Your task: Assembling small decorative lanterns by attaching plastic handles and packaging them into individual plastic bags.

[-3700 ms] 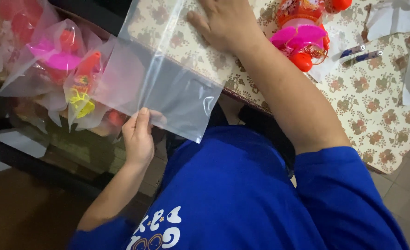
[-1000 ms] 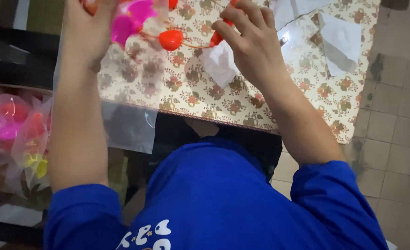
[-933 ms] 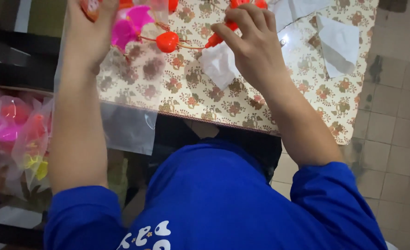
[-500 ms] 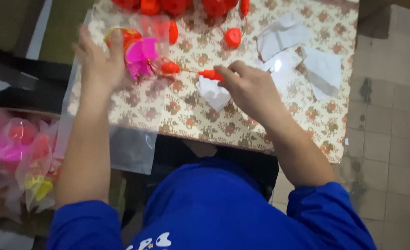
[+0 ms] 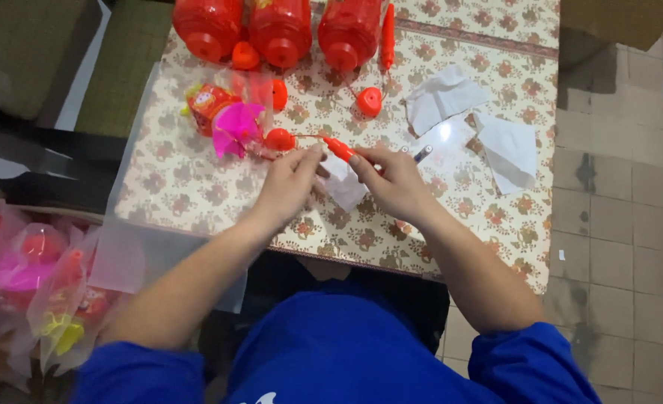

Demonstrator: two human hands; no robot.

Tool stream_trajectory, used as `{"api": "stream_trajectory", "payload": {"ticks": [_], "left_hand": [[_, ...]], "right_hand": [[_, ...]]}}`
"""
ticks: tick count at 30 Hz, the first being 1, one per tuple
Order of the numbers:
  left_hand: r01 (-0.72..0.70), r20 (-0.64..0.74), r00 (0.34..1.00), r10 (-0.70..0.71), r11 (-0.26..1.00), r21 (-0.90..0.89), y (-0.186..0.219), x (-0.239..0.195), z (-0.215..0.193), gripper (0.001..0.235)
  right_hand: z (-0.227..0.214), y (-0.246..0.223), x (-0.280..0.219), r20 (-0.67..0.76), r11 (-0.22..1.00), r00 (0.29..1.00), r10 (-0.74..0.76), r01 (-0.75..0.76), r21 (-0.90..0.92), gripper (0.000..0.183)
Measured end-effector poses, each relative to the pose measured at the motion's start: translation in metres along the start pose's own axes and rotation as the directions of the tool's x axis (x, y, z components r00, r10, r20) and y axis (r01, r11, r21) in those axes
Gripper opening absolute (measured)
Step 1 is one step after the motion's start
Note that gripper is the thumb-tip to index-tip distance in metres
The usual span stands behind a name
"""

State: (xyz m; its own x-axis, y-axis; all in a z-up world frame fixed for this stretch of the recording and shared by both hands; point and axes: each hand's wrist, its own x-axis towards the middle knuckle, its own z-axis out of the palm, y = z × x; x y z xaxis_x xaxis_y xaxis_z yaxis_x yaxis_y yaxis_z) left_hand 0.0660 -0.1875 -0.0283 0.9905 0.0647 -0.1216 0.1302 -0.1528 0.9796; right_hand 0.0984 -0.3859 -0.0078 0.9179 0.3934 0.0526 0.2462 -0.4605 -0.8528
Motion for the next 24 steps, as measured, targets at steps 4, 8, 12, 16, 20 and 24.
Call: {"api": "stream_trajectory", "payload": {"ticks": [4,8,12,16,20,24], "left_hand": [[0.137,0.011,0.988,-0.154,0.842,-0.522,0.01,-0.003,0.013,0.037],[0.039,-0.026,0.996,-0.086,0.678,-0.734,-0.034,0.004,0.023,0.029],[-0.067,-0.016,0.996,0.089,0.606,-0.792,-0.06,0.011,0.024,0.031],[-0.062,0.034,0.989,0.142,0.615,-0.786,-0.065,0.011,0.027,0.036],[-0.057,0.012,0.995,0.1,0.651,-0.757,-0.059,0.007,0.029,0.033],[-0.051,0.001,0.997,0.082,0.633,-0.772,-0.064,0.011,0.028,0.028]], "right_hand": [[0.01,0.029,0.003,0.091,0.96,0.973,0.211,-0.224,0.167,0.048],[0.006,0.011,0.001,0.174,0.919,0.948,0.268,-0.306,0.25,0.055],[0.004,0.006,0.003,0.345,0.81,0.89,0.3,-0.428,0.402,0.05],[0.002,-0.006,0.001,0.414,0.675,0.838,0.356,-0.537,0.507,0.047],[0.0,-0.016,0.002,0.45,0.679,0.824,0.344,-0.549,0.486,0.048],[-0.002,-0.016,0.001,0.454,0.74,0.847,0.277,-0.489,0.462,0.052]]}}
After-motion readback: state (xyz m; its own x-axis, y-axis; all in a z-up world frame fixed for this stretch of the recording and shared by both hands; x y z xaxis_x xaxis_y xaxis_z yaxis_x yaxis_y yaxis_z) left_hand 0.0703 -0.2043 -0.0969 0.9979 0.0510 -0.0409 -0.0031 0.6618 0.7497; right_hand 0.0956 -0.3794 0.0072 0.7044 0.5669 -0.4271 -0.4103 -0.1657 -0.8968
